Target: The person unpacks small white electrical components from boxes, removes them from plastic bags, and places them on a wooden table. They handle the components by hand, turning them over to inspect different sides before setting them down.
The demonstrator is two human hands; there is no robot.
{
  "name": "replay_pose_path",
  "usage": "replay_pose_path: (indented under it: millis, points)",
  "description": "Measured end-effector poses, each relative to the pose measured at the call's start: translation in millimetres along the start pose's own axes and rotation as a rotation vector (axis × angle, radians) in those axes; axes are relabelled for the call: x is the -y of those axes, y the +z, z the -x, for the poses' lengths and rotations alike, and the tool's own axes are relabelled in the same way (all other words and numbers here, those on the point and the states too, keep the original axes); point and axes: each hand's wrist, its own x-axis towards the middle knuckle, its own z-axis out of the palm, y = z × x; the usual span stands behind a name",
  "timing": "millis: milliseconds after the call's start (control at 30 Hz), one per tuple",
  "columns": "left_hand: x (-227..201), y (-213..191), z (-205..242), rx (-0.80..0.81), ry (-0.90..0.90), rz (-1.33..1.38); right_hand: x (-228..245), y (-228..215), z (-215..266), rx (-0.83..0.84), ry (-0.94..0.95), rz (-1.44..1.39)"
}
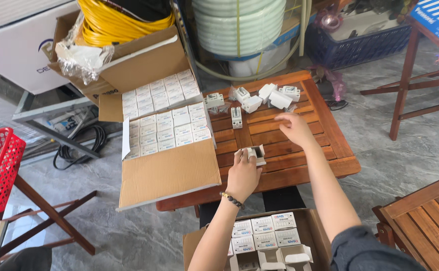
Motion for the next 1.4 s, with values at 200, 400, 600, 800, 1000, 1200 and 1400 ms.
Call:
replay_pose_path:
  millis: [200,400,600,800,1000,1200,1400]
  points:
    - [-1,4,-1,0.006,-0.009,-0.021,-50,33,-37,-0.096,0.117,0.541]
    - [-9,-7,1,0.023,-0.021,-0.021,-36,47,-22,-0.107,0.212,0.527]
    - [-9,-7,2,0.024,-0.032,0.001,-104,73,-35,-0.344,0.225,0.505]
    - [1,0,4,0.021,-0.026,0.059,-66,69,-17,-0.51,0.329,0.277]
    - [2,-9,6,0.028,-0.033,0.133,28,47,15,-0.568,0.316,-0.424]
    - [16,-15,-1,0.053,-0.052,0.32,123,22,49,-0.41,0.15,-0.89]
    - [30,-23,-9,0.049,-0.053,0.548,153,13,70,-0.208,0.139,-1.114]
